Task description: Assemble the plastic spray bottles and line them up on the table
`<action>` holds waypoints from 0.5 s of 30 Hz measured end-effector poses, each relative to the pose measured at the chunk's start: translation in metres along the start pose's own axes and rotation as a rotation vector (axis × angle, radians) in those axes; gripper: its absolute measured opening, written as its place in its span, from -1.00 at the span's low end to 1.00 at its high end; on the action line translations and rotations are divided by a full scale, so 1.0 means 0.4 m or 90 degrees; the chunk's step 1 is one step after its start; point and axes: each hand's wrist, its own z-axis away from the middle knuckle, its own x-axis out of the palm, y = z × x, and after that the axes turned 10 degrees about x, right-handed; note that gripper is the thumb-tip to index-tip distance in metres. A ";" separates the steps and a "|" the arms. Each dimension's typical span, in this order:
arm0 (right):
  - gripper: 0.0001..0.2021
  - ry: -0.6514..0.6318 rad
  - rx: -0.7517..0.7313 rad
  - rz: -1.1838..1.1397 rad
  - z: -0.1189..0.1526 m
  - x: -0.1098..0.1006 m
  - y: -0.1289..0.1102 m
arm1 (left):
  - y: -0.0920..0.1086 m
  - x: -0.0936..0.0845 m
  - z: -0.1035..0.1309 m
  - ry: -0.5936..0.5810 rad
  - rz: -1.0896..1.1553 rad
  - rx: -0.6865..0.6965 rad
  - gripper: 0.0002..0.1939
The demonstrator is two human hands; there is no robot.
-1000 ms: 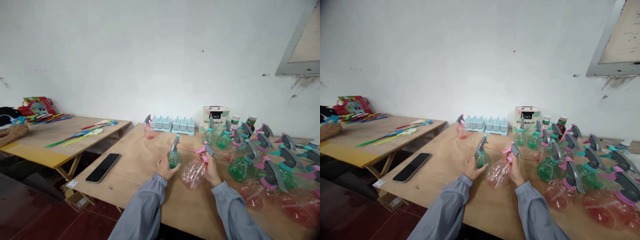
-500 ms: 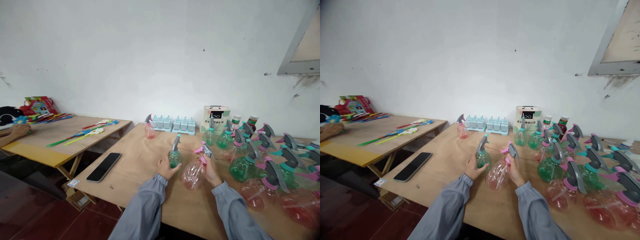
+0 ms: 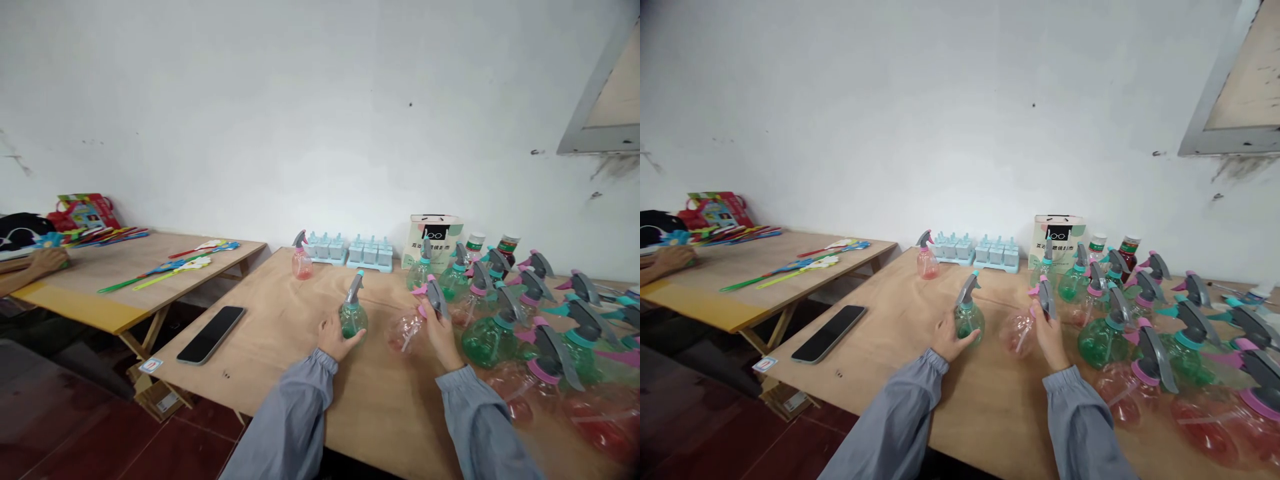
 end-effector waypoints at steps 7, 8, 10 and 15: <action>-0.47 0.053 -0.101 0.089 -0.038 -0.030 0.003 | 0.003 -0.004 -0.002 -0.004 0.021 -0.003 -0.16; -0.44 0.060 -0.110 0.100 -0.043 -0.032 0.008 | 0.004 -0.005 -0.002 -0.005 0.021 -0.005 -0.15; -0.40 0.063 -0.124 0.117 -0.054 -0.037 0.020 | 0.005 -0.007 -0.002 -0.008 0.020 -0.006 -0.15; -0.38 -0.001 -0.150 0.169 -0.079 -0.042 0.067 | 0.007 -0.010 -0.002 -0.009 0.023 0.002 -0.16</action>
